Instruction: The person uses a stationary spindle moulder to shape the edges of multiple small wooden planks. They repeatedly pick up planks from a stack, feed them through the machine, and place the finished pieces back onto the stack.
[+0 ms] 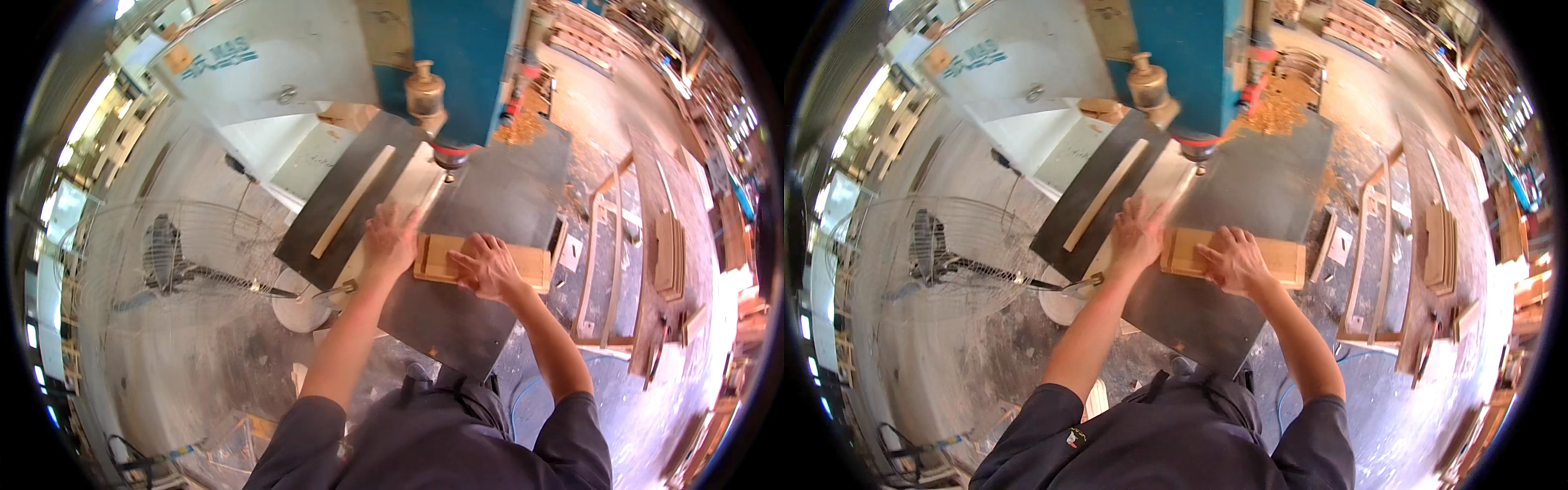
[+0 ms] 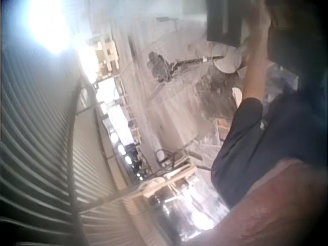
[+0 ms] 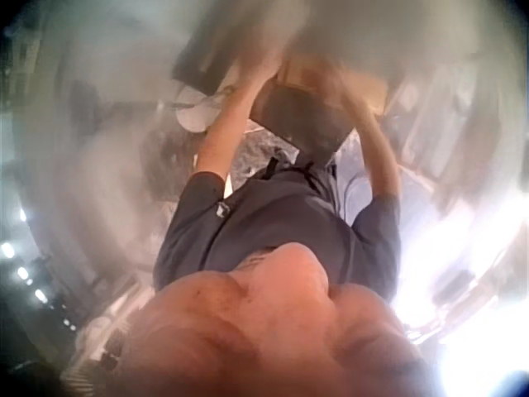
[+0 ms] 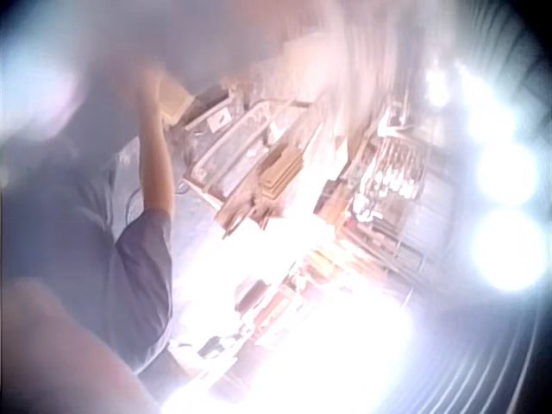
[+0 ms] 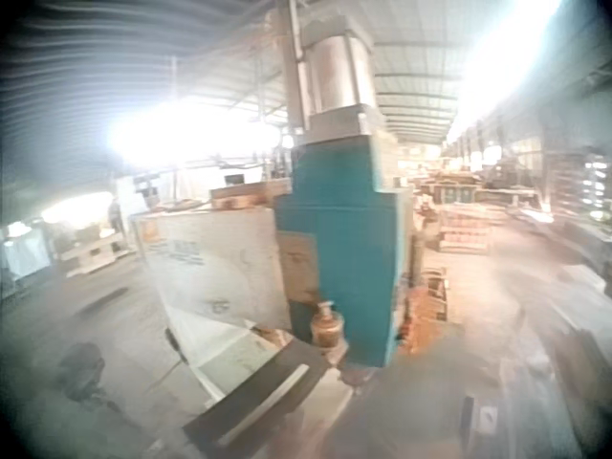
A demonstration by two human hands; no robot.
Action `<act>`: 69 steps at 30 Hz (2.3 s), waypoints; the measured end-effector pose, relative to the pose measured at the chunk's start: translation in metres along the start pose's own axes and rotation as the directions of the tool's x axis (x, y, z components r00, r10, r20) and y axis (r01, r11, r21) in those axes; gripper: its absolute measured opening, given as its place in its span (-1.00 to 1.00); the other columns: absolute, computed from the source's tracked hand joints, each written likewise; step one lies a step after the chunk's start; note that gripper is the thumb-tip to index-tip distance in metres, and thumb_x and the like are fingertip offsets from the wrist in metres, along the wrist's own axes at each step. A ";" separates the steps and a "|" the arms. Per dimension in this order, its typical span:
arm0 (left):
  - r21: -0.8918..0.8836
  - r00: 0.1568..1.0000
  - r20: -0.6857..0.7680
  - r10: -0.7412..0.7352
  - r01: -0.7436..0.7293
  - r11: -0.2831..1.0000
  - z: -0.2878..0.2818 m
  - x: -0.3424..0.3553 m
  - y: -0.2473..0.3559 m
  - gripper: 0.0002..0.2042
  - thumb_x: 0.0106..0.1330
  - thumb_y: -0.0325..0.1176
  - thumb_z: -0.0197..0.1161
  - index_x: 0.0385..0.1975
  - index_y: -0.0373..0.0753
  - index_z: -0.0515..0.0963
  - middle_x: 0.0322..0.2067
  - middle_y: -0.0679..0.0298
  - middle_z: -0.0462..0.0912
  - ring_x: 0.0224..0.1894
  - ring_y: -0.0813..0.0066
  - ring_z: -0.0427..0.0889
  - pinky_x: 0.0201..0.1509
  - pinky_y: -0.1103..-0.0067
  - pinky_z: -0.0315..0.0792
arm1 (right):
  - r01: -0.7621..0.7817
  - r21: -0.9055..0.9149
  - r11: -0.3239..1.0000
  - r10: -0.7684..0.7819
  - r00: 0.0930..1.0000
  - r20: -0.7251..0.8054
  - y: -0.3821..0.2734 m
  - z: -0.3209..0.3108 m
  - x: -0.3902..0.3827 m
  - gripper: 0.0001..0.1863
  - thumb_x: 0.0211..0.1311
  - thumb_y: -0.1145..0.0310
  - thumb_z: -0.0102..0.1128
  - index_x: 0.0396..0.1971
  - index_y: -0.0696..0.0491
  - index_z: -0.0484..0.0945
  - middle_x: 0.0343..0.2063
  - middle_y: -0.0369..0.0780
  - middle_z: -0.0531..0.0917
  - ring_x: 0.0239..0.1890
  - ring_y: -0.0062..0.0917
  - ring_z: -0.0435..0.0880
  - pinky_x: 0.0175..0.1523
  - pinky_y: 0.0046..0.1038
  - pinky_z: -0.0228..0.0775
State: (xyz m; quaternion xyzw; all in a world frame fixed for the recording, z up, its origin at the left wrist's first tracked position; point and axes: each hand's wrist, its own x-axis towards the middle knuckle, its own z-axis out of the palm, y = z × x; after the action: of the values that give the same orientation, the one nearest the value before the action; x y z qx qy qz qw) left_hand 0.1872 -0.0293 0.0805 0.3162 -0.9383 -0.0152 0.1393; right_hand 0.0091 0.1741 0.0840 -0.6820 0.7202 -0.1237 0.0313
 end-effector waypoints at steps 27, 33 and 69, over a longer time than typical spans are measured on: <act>-0.047 0.998 -0.047 0.034 -0.036 0.998 0.016 0.002 -0.009 -0.37 0.36 -0.29 0.35 0.47 0.20 0.44 0.49 -0.06 0.37 0.49 -0.41 0.32 0.48 -0.14 0.26 | 0.463 -0.299 0.834 -0.549 0.753 -0.364 -0.208 0.021 0.242 -0.84 0.36 0.28 0.24 -0.24 0.05 0.64 -0.40 -0.26 0.61 -0.27 -0.38 0.66 -0.17 -0.31 0.41; -0.060 0.995 -0.096 0.007 -0.013 0.998 0.026 0.004 -0.008 -0.38 0.34 -0.27 0.37 0.44 0.19 0.47 0.47 0.01 0.41 0.51 -0.30 0.29 0.43 -0.06 0.31 | 0.395 0.136 0.908 -0.334 0.882 -0.333 -0.175 -0.083 0.043 -0.81 0.32 0.36 0.28 -0.12 0.07 0.57 -0.36 -0.19 0.56 -0.37 -0.31 0.64 -0.35 -0.21 0.58; -0.068 0.999 -0.046 -0.026 0.023 0.997 0.003 0.002 -0.006 -0.46 0.41 -0.35 0.33 0.40 0.15 0.51 0.47 -0.03 0.37 0.50 -0.25 0.31 0.42 -0.01 0.31 | -0.275 0.194 0.942 0.311 0.931 -0.191 0.177 -0.003 -0.011 -0.53 0.34 0.53 0.33 0.19 -0.23 0.78 -0.24 -0.15 0.74 -0.21 -0.20 0.76 -0.08 -0.23 0.60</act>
State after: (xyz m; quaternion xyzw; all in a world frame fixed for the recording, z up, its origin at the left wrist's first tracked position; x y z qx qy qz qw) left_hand 0.1881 -0.0353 0.0773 0.3230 -0.9298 -0.0409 0.1715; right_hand -0.1635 0.1921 0.0466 -0.5440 0.8004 -0.2505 0.0259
